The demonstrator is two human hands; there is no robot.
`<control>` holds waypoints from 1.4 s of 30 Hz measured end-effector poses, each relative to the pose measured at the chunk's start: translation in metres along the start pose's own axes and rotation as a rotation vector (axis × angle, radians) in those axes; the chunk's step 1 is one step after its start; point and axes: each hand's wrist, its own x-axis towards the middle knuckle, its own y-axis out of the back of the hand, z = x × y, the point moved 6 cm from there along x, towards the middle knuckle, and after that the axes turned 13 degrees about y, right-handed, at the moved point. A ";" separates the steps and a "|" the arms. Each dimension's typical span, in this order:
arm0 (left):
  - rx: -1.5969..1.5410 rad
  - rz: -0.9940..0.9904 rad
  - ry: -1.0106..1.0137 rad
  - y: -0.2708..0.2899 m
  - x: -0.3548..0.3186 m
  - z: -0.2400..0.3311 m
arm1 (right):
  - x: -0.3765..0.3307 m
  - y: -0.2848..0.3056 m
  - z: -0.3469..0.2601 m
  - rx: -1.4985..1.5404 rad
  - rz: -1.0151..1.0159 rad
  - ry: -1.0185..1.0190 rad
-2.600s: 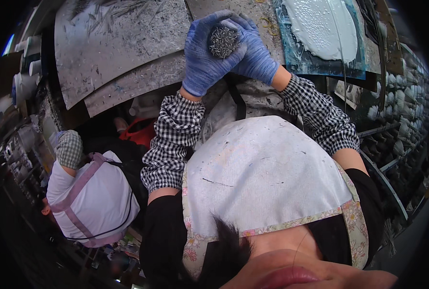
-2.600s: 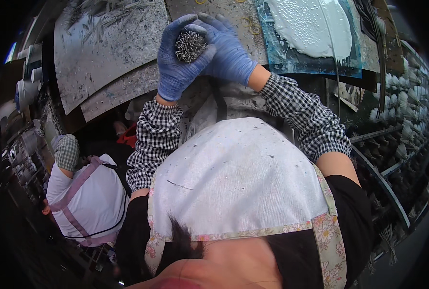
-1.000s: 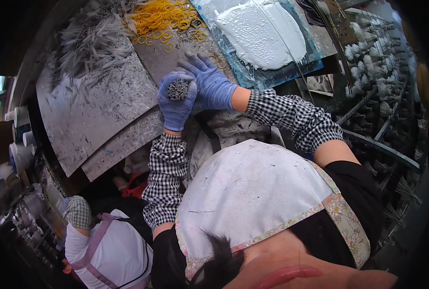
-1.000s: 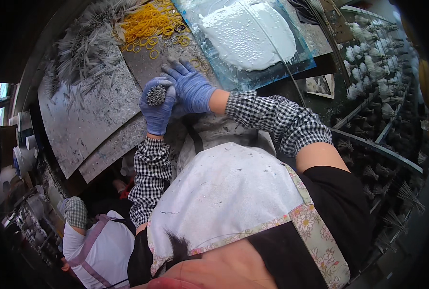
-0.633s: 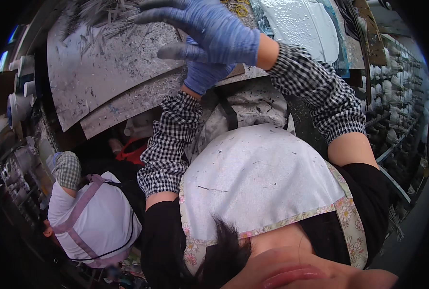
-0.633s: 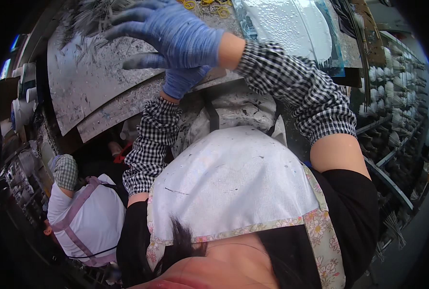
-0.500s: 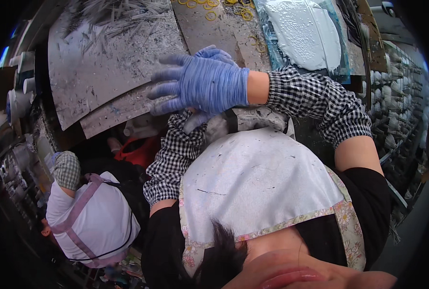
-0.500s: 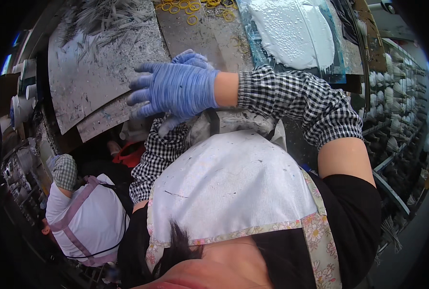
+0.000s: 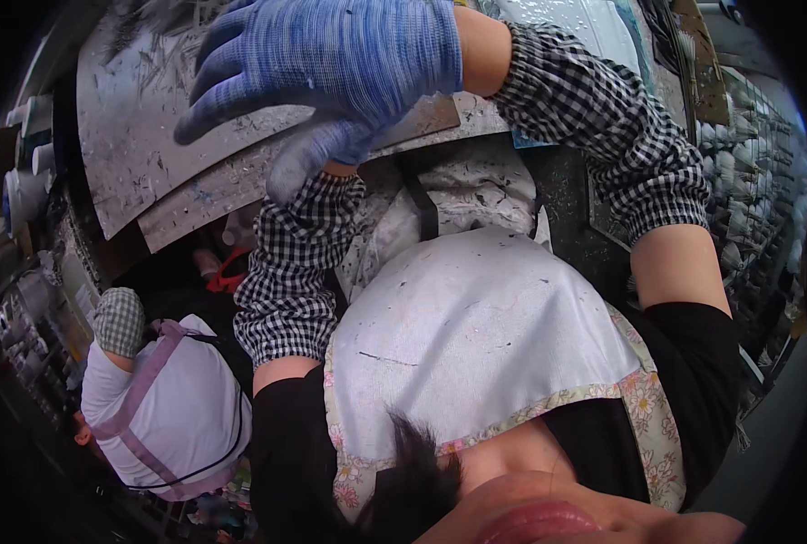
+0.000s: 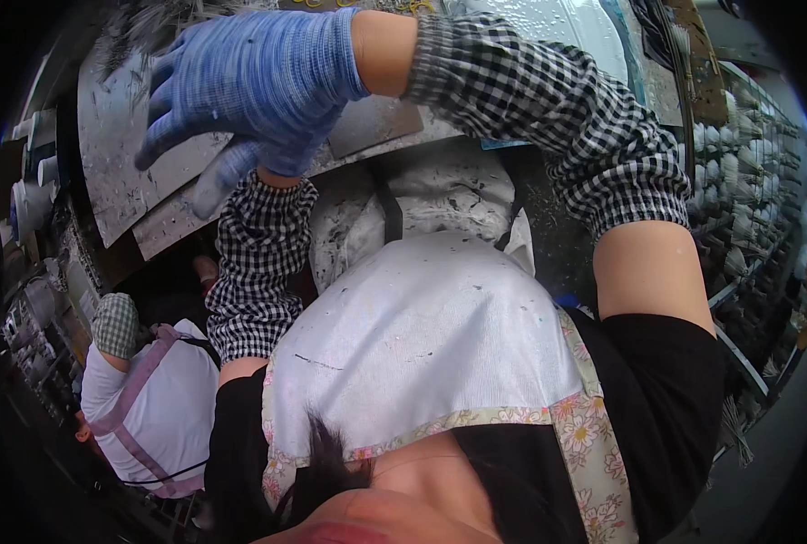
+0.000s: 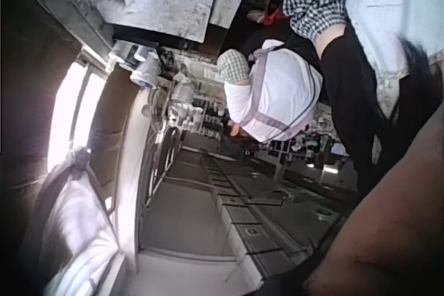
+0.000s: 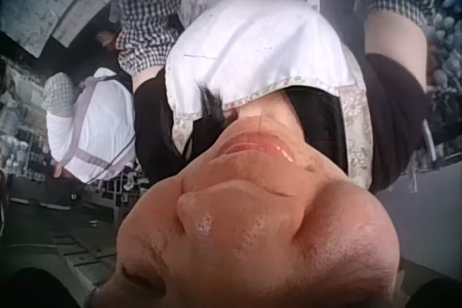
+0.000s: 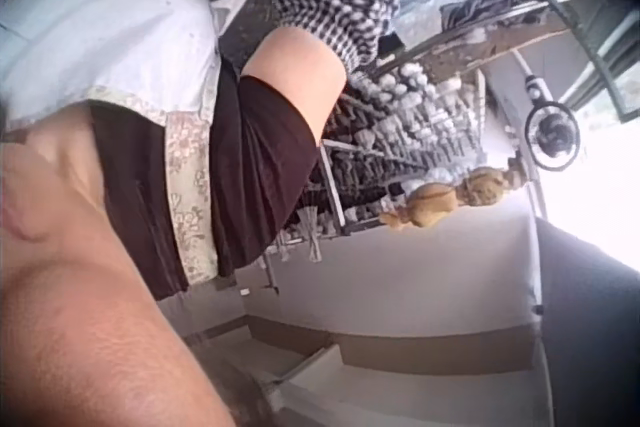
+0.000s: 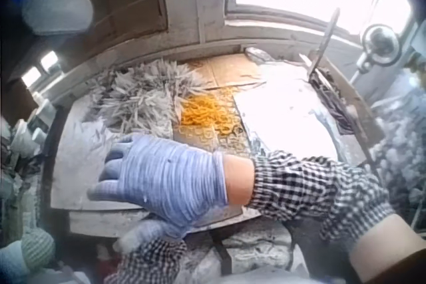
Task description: Assembling shuttlecocks by inserting feathers into a base and applying adhesive in a factory environment.
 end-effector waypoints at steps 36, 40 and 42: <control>0.737 0.133 -0.407 0.024 0.000 0.040 | -0.182 -0.079 -0.017 -0.207 -0.104 -0.822; 0.555 0.149 -0.327 0.010 -0.012 0.047 | -0.183 -0.070 -0.022 0.062 0.153 -0.727; -0.398 -0.208 0.034 0.003 -0.024 0.038 | -0.173 -0.067 -0.033 0.327 0.318 -0.725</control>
